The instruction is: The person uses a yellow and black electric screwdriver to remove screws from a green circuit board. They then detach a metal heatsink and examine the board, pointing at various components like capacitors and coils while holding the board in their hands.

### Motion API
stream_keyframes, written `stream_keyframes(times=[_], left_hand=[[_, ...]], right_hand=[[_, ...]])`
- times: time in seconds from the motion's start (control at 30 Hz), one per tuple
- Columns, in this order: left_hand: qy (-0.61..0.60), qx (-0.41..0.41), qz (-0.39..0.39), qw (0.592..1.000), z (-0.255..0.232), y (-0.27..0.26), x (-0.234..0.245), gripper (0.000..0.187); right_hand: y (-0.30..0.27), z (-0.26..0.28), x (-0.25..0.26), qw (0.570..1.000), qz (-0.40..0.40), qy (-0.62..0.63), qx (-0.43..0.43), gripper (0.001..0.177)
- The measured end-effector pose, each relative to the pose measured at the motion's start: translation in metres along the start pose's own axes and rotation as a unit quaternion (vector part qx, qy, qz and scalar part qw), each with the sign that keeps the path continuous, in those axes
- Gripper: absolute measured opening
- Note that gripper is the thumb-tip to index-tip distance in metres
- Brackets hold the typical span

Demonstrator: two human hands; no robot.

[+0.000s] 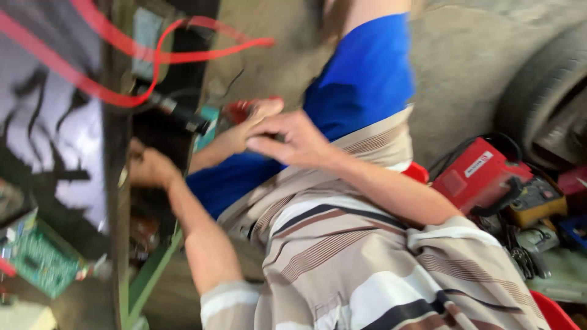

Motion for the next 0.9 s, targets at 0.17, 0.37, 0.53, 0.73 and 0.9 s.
stream_keyframes(times=[0.17, 0.37, 0.53, 0.73, 0.9], left_hand=[[-0.096, 0.087, 0.069, 0.989, -0.055, -0.058, 0.011, 0.033], [-0.072, -0.138, 0.265, 0.952, -0.316, -0.194, -0.059, 0.010], [-0.068, -0.409, 0.462, 0.784, -0.411, -0.268, -0.176, 0.012], [-0.074, -0.535, 0.496, 0.680, -0.482, -0.348, -0.278, 0.014], [-0.116, -0.536, 0.513, 0.661, -0.504, -0.392, -0.356, 0.022]], right_hand=[[-0.007, -0.032, -0.008, 0.966, 0.009, 0.196, -0.166, 0.026], [-0.016, -0.066, -0.031, 0.849, -0.020, 0.424, -0.315, 0.054], [0.045, 0.009, 0.077, 0.773, -0.150, 0.549, -0.280, 0.038], [0.087, 0.025, 0.219, 0.743, -0.288, 0.553, -0.242, 0.025], [0.116, -0.039, 0.313, 0.754, -0.309, 0.558, -0.158, 0.035]])
Point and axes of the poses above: each hand's wrist, its own y-axis towards the middle knuckle, its own x-axis out of the back of the hand, z = x × y, the point moved 10 cm from there along y, towards the middle knuckle, and after that the axes turned 8 degrees about -y, right-handed, at the moved point
